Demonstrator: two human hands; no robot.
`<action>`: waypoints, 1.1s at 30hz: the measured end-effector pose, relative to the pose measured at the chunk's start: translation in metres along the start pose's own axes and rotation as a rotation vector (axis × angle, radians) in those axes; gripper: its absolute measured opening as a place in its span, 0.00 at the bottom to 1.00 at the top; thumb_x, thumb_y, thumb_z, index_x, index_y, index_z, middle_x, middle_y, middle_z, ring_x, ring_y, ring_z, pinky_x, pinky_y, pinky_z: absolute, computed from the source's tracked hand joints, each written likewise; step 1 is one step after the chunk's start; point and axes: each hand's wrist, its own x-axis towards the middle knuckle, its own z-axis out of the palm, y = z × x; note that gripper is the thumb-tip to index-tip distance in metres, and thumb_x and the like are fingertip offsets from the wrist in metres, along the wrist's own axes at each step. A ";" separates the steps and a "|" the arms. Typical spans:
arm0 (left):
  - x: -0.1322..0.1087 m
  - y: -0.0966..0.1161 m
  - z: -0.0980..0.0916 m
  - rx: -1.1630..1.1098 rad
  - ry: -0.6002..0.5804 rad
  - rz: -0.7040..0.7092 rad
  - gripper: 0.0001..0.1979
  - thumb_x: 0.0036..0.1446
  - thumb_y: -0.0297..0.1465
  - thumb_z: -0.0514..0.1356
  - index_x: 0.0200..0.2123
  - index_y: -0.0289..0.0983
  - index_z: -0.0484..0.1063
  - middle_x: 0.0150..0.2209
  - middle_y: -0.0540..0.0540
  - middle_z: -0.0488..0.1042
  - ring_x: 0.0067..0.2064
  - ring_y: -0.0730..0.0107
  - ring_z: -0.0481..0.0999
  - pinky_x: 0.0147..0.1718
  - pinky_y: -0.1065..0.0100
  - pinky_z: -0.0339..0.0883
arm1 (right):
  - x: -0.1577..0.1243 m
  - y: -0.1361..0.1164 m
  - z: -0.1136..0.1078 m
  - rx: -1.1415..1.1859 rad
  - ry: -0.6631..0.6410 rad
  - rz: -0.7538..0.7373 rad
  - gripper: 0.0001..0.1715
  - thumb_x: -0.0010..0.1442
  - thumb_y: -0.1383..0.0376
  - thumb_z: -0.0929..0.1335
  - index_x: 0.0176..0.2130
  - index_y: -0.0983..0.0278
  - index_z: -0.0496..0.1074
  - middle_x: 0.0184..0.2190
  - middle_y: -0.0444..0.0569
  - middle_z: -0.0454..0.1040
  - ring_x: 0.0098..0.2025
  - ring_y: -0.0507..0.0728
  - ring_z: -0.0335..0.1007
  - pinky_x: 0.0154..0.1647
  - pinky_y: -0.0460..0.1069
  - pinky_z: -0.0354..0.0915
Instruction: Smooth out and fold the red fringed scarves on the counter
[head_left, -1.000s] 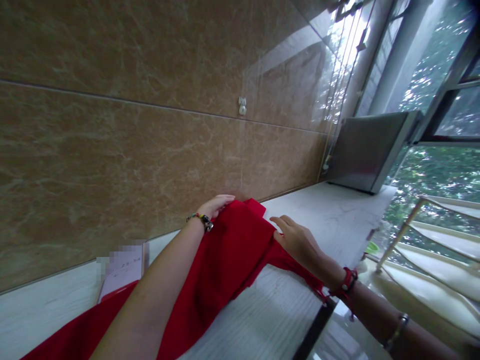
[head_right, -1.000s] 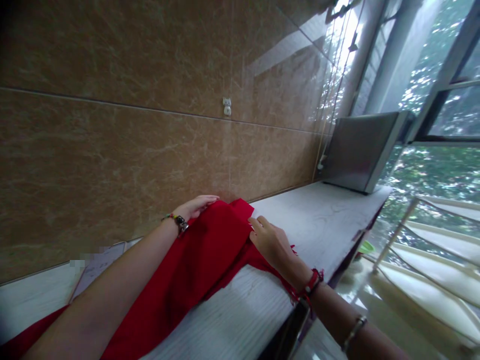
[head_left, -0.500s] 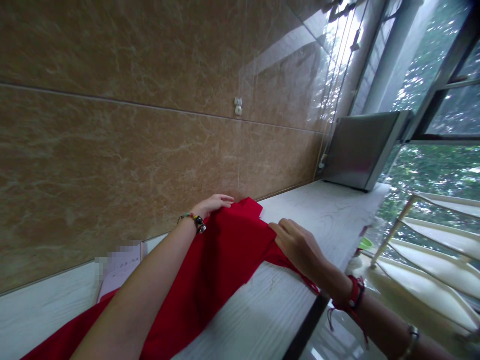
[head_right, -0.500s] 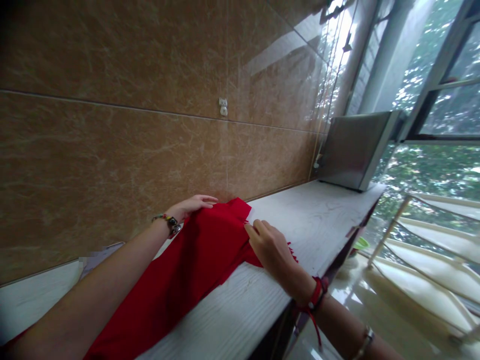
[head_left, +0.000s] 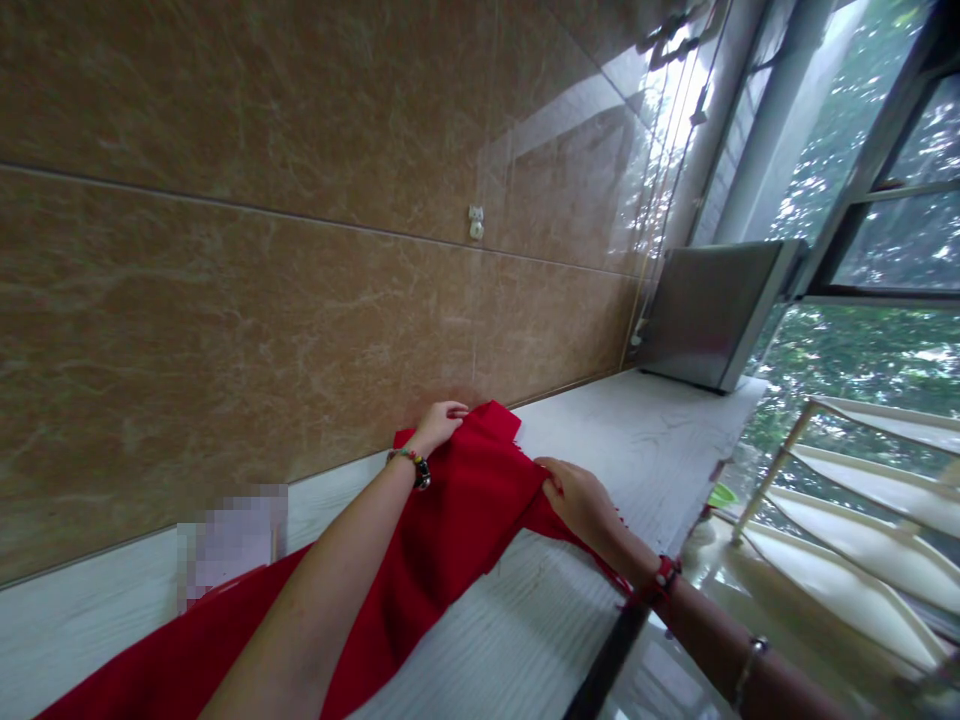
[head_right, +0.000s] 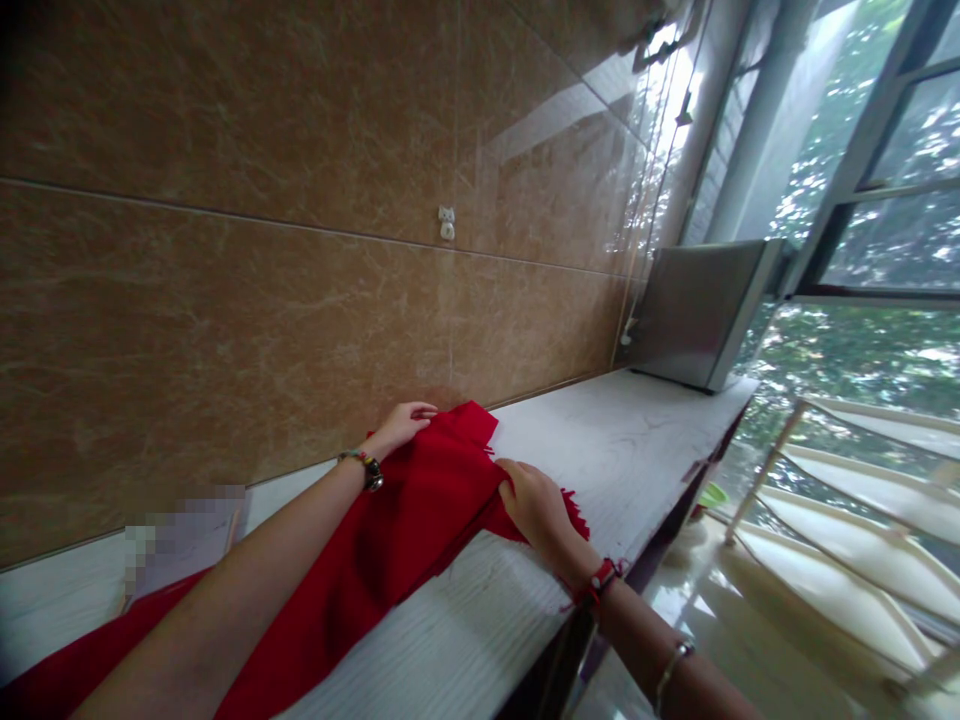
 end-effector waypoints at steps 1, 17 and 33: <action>0.000 -0.001 0.000 0.009 0.004 0.014 0.15 0.44 0.18 0.57 0.37 0.33 0.72 0.39 0.41 0.76 0.43 0.66 0.73 0.45 0.66 0.63 | 0.000 0.002 0.003 0.035 0.025 0.006 0.19 0.51 0.73 0.60 0.43 0.68 0.69 0.37 0.52 0.74 0.38 0.55 0.70 0.41 0.48 0.63; -0.074 0.000 -0.026 0.443 0.183 0.175 0.17 0.55 0.32 0.52 0.48 0.35 0.65 0.48 0.40 0.66 0.50 0.60 0.64 0.52 0.63 0.53 | 0.000 0.014 0.015 0.227 0.136 -0.028 0.15 0.51 0.73 0.58 0.35 0.65 0.70 0.34 0.49 0.74 0.36 0.54 0.69 0.40 0.49 0.63; -0.186 -0.037 -0.107 0.928 -0.090 -0.122 0.17 0.54 0.25 0.46 0.45 0.34 0.68 0.43 0.42 0.73 0.44 0.66 0.71 0.45 0.69 0.60 | -0.004 0.005 -0.010 -0.327 -0.130 -0.114 0.16 0.59 0.71 0.58 0.44 0.66 0.69 0.33 0.51 0.75 0.35 0.55 0.70 0.36 0.46 0.61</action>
